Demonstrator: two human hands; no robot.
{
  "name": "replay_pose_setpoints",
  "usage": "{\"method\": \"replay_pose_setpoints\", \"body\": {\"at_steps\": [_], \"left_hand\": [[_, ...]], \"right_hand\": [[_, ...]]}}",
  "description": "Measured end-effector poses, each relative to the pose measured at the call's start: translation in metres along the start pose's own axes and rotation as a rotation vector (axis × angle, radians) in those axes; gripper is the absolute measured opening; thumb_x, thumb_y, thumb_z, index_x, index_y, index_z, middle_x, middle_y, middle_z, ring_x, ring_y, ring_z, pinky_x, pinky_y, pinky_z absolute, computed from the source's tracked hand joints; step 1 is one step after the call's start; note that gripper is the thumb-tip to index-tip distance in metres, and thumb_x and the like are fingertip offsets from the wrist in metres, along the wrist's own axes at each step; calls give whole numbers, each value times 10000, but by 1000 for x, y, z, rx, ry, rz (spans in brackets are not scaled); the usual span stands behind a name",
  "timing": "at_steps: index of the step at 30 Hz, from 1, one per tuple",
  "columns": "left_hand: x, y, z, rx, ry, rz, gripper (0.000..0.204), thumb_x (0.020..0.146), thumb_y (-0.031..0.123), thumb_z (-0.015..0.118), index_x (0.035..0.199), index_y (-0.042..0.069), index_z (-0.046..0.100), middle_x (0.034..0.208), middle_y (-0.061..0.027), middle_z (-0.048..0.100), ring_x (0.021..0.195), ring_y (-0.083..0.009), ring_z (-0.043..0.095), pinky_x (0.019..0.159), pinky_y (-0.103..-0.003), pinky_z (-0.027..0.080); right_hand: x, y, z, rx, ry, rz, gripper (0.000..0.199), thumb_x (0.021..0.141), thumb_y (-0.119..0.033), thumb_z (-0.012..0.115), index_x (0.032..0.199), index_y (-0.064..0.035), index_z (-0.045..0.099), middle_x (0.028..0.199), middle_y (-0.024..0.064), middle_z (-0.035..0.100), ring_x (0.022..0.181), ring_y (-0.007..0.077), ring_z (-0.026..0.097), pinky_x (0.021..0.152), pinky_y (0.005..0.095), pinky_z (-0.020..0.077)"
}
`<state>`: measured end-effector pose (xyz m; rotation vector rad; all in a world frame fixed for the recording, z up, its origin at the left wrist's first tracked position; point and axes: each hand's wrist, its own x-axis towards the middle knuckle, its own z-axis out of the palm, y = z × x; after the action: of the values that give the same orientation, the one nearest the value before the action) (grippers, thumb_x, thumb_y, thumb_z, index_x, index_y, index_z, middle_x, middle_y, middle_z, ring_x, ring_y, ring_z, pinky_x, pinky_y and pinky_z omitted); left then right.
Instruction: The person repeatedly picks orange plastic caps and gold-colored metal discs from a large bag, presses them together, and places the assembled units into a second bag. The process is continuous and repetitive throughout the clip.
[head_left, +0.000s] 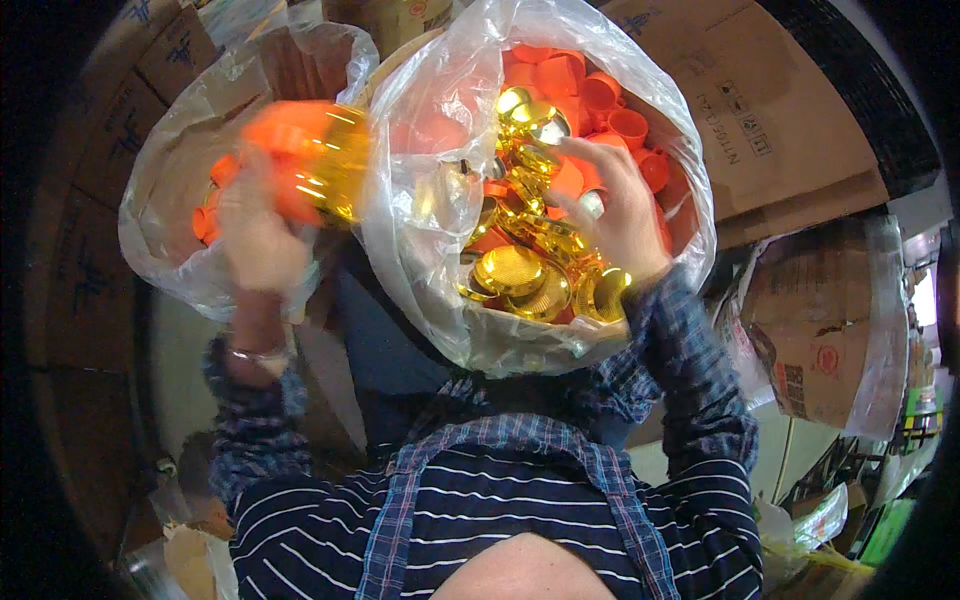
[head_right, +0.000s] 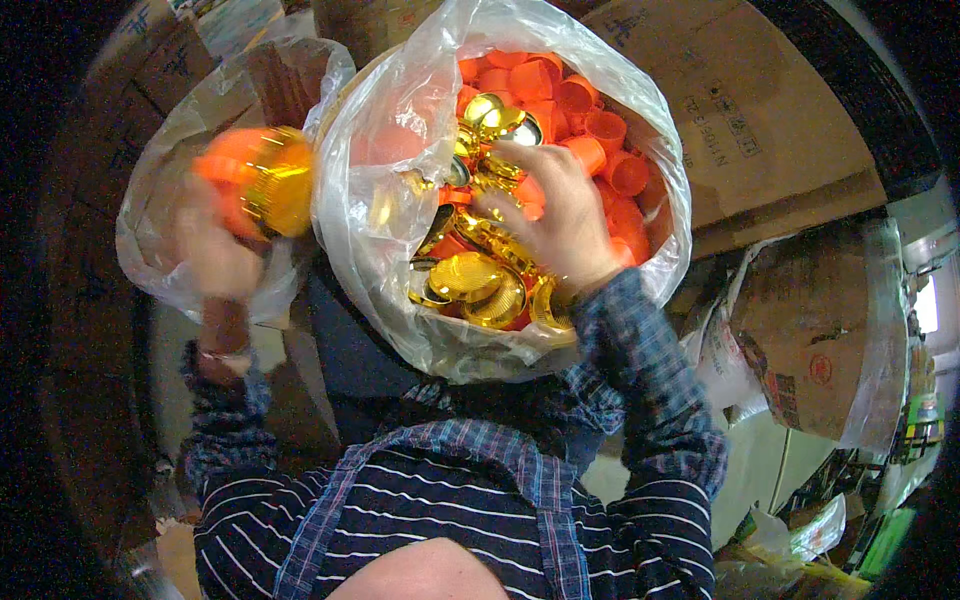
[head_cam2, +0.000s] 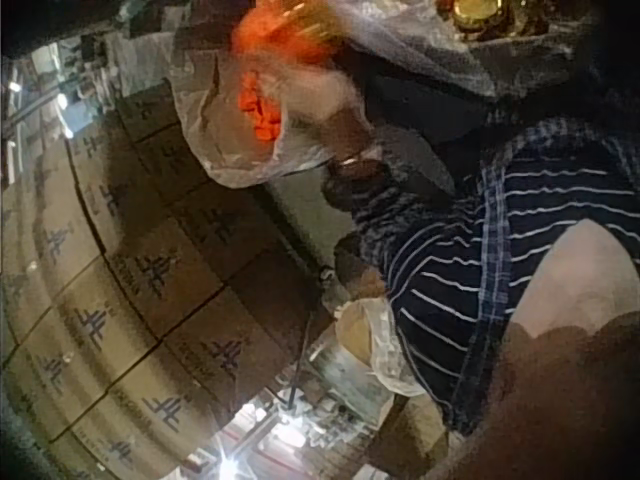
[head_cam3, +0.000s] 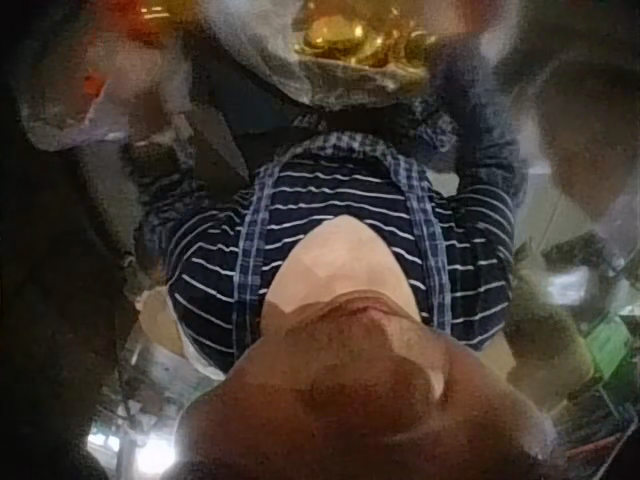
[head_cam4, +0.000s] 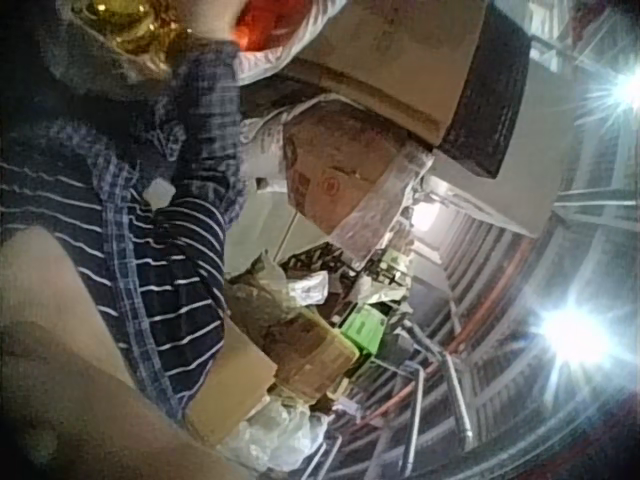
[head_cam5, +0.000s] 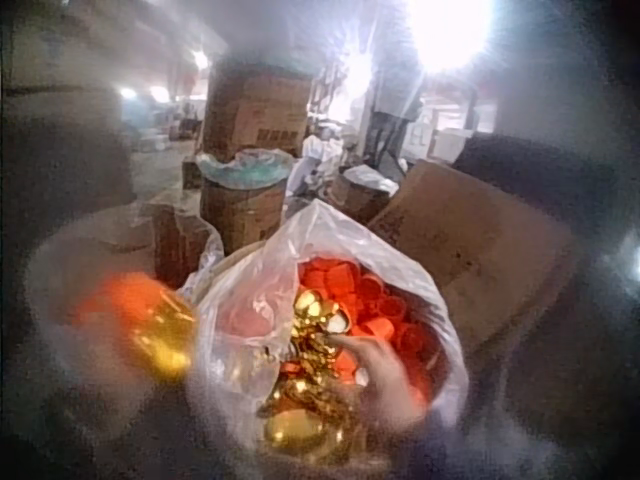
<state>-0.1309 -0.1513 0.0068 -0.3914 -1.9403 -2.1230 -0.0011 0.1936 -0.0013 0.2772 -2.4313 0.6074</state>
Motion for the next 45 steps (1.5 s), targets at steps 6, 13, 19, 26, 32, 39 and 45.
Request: {"method": "replay_pose_setpoints", "body": {"at_steps": [6, 13, 19, 26, 32, 39, 45], "left_hand": [[61, 19, -79, 329, 535, 347, 412, 1023, 295, 568, 1321, 13, 538, 1217, -133, 644, 1119, -217, 622, 1005, -356, 471], [-42, -18, 18, 87, -173, -6, 200, 988, 155, 606, 1110, -2, 632, 954, -88, 696, 762, -138, 653, 788, -282, 503], [-67, -12, 75, -98, -419, -138, 119, 987, 65, 598, 1070, -12, 634, 938, -69, 686, 806, -109, 664, 780, -242, 532], [-86, -7, 157, 5, -655, 348, 987, 713, 265, 906, 1495, 72, 336, 1485, -166, 390, 1386, -317, 393, 1140, -453, 356], [-103, 2, 136, -170, -800, 118, 849, 736, 354, 883, 1407, 62, 452, 1324, -118, 484, 1288, -253, 476, 1107, -382, 385], [-123, -9, 121, -565, -797, -496, 714, 833, 317, 817, 1386, 51, 453, 1301, -64, 521, 1236, -159, 509, 1063, -307, 419], [-132, -14, 124, -962, -753, -736, 524, 980, 341, 641, 1382, 51, 472, 1297, -51, 579, 1201, -146, 567, 1047, -319, 454]], "right_hand": [[-22, 174, 11, -559, -605, 512, 482, 853, -353, 702, 1219, -58, 595, 1064, 194, 697, 1036, 362, 665, 875, 469, 535], [-40, 235, 52, -553, -663, 367, 270, 821, -106, 583, 1067, -70, 688, 946, 219, 693, 965, 404, 661, 820, 481, 532], [-27, 177, -25, -189, -135, 450, 120, 871, -73, 624, 948, 14, 658, 785, 183, 669, 718, 340, 674, 660, 390, 524], [-26, 16, -28, 388, -182, 473, 83, 876, -29, 632, 935, 13, 591, 724, 60, 571, 649, 111, 579, 588, 300, 480], [-30, -50, -22, 326, -13, 199, 482, 830, 23, 687, 1297, -43, 591, 957, 136, 685, 838, 204, 656, 744, 322, 511], [-26, -54, -16, 279, 44, -140, 337, 760, 15, 754, 1090, -41, 713, 993, 118, 718, 835, 279, 665, 717, 348, 530], [-42, -51, -17, 179, 71, -96, 271, 740, 50, 746, 1004, -1, 709, 928, 131, 725, 774, 278, 667, 682, 350, 534]]}}
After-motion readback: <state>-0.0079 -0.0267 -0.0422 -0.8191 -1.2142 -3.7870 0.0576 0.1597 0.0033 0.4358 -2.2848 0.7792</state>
